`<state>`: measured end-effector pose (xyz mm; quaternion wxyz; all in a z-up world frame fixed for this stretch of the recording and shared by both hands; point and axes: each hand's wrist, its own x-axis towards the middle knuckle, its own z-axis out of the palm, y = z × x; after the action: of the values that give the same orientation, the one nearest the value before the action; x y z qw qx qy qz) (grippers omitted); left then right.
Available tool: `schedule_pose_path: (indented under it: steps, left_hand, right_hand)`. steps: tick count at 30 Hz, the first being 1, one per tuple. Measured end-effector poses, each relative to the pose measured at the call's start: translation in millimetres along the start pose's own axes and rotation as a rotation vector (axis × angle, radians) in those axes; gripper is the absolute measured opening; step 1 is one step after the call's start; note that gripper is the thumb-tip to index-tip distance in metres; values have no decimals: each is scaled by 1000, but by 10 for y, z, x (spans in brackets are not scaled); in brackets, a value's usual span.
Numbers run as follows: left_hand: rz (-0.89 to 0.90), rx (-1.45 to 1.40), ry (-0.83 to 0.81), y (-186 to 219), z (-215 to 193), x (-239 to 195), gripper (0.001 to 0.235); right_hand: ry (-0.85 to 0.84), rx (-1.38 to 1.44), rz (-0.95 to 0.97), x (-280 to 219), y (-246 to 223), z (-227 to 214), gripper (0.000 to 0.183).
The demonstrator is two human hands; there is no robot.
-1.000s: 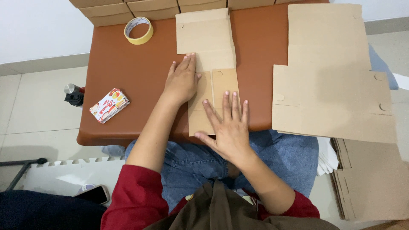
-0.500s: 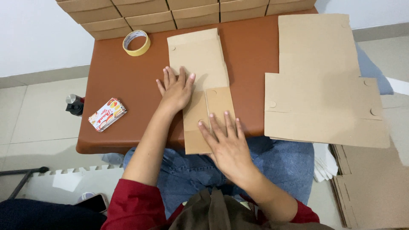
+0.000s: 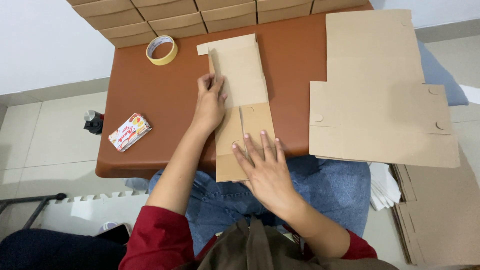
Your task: Assembling a small cardboard box from a flat template and applying a decorative sticker.
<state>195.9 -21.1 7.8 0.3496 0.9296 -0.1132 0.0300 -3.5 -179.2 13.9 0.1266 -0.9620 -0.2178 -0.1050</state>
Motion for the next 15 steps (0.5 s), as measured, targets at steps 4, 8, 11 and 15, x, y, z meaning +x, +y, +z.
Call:
schedule_pose_path:
  steps: [4,8,11,15]
  left_hand:
    - [32,203,-126,264,-169,-97,64]
    - [34,320,-234,359,-273,-70,71]
    - [-15,288,-233,290,-264,105,72]
    - [37,138,-16,-231,-44,602,56]
  right_hand:
    - [13,-6,7,-1,-9,2,74]
    - [12,-8,3,-4,-2,15,74]
    - [7,-6,3,-3,0,29,75]
    - [8,-25,2,-9,1,38,76]
